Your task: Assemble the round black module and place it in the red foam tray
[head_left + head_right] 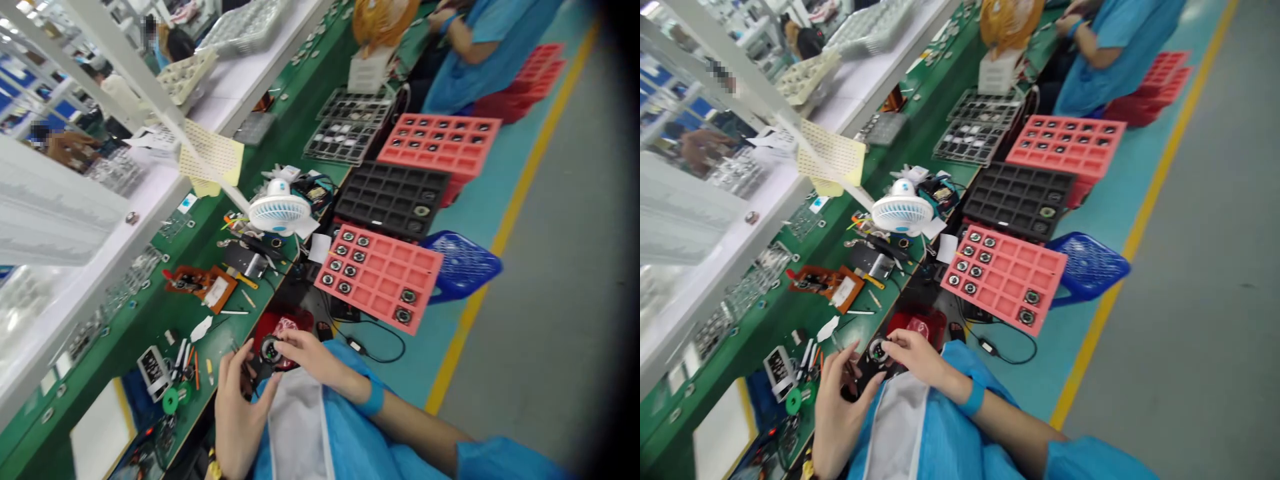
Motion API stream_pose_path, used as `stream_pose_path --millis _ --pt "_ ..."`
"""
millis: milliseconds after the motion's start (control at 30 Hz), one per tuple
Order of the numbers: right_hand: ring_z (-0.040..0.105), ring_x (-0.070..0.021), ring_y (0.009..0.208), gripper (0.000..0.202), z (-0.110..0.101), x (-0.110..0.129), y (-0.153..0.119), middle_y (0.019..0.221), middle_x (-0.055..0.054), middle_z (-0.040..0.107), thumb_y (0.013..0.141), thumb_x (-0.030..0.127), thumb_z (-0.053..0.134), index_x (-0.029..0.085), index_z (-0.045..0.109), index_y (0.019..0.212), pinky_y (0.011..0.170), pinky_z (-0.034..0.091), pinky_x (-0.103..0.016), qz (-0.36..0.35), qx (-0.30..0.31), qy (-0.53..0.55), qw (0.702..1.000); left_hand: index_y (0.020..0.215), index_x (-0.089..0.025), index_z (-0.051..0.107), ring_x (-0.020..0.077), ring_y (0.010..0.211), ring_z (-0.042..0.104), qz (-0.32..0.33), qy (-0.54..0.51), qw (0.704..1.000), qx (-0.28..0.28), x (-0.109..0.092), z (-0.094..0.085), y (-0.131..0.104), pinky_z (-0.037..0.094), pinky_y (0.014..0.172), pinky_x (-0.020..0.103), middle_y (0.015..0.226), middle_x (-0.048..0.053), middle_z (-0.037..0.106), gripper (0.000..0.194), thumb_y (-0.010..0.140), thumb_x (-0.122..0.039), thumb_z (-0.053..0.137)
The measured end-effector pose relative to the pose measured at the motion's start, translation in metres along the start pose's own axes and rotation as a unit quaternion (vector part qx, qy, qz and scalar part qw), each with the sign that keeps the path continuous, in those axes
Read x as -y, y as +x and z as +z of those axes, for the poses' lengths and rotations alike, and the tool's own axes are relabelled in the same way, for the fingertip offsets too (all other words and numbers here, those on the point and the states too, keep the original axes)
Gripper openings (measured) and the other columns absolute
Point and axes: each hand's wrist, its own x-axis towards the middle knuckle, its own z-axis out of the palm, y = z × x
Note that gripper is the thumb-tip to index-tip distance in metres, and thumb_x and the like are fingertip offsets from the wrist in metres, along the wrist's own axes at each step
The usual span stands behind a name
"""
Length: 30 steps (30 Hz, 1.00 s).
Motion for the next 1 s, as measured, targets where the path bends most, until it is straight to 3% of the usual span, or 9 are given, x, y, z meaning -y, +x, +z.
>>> stream_pose_path --millis 100,233,367,433,533,667,833,933,1000 --pt "0.069 -0.0169 0.079 0.031 -0.026 -0.036 0.024 0.091 -0.002 0.071 0.099 0.045 0.061 0.015 0.068 0.097 0.076 0.058 -0.036 0.027 -0.087 -0.024 0.996 0.135 -0.025 0.057 0.0165 0.074 0.062 -0.020 -0.032 0.999 -0.001 0.005 0.004 0.001 0.059 0.066 0.030 0.103 0.005 0.059 0.053 0.090 -0.052 0.067" --pt "0.070 -0.0191 0.089 0.028 -0.093 -0.083 0.041 0.107 -0.006 0.071 0.100 0.039 0.062 0.015 0.066 0.114 0.080 0.060 -0.039 0.087 -0.224 -0.076 0.968 0.126 -0.024 0.065 0.0188 0.082 0.066 -0.002 -0.052 0.998 0.018 0.008 0.005 0.002 0.059 0.071 0.031 0.104 0.006 0.063 0.042 0.093 -0.049 0.063" --pt "0.069 -0.0224 0.100 0.032 -0.171 -0.117 0.028 0.120 -0.008 0.068 0.099 0.037 0.063 0.016 0.063 0.123 0.086 0.060 -0.043 0.147 -0.345 -0.141 0.916 0.121 -0.025 0.070 0.0218 0.096 0.069 0.002 -0.094 0.993 0.064 0.008 0.007 0.005 0.060 0.080 0.031 0.109 0.008 0.067 0.034 0.096 -0.045 0.059" --pt "0.067 -0.0241 0.105 0.033 -0.201 -0.129 0.019 0.126 -0.009 0.066 0.099 0.037 0.064 0.017 0.062 0.126 0.089 0.059 -0.046 0.164 -0.398 -0.175 0.885 0.119 -0.026 0.072 0.0208 0.090 0.070 -0.003 -0.121 0.990 0.079 0.007 0.009 0.006 0.060 0.076 0.030 0.106 0.008 0.069 0.034 0.096 -0.046 0.058" --pt "0.065 -0.0254 0.111 0.033 -0.231 -0.140 0.011 0.131 -0.010 0.064 0.099 0.036 0.063 0.019 0.062 0.127 0.094 0.056 -0.048 0.169 -0.453 -0.223 0.847 0.118 -0.025 0.074 0.0182 0.074 0.068 -0.008 -0.154 0.983 0.097 0.006 0.014 0.008 0.060 0.066 0.028 0.099 0.007 0.069 0.035 0.095 -0.048 0.059" --pt "0.064 -0.0261 0.115 0.031 -0.246 -0.148 0.015 0.133 -0.010 0.063 0.099 0.034 0.064 0.019 0.064 0.125 0.098 0.055 -0.050 0.155 -0.472 -0.269 0.825 0.115 -0.025 0.076 0.0209 0.078 0.069 -0.010 -0.158 0.982 0.104 0.002 0.020 0.009 0.060 0.066 0.030 0.098 0.008 0.070 0.037 0.093 -0.051 0.062" --pt "0.061 -0.0279 0.121 0.033 -0.245 -0.145 0.020 0.138 -0.011 0.060 0.099 0.034 0.064 0.020 0.062 0.128 0.102 0.052 -0.052 0.139 -0.496 -0.278 0.810 0.116 -0.026 0.075 0.0238 0.092 0.071 0.007 -0.137 0.983 0.122 -0.003 0.022 0.013 0.061 0.072 0.031 0.109 0.010 0.071 0.034 0.093 -0.048 0.062" --pt "0.060 -0.0290 0.123 0.037 -0.238 -0.137 0.018 0.142 -0.011 0.057 0.099 0.035 0.064 0.021 0.060 0.133 0.102 0.051 -0.054 0.125 -0.503 -0.261 0.815 0.119 -0.024 0.074 0.0225 0.090 0.071 -0.008 -0.154 0.979 0.133 -0.003 0.024 0.017 0.061 0.073 0.030 0.109 0.011 0.071 0.037 0.094 -0.048 0.061" --pt "0.059 -0.0294 0.124 0.039 -0.229 -0.129 0.018 0.143 -0.011 0.056 0.099 0.035 0.064 0.021 0.058 0.134 0.103 0.051 -0.054 0.111 -0.485 -0.243 0.833 0.121 -0.023 0.073 0.0211 0.086 0.071 -0.037 -0.183 0.972 0.144 0.000 0.028 0.021 0.061 0.072 0.029 0.107 0.011 0.073 0.041 0.095 -0.051 0.059"
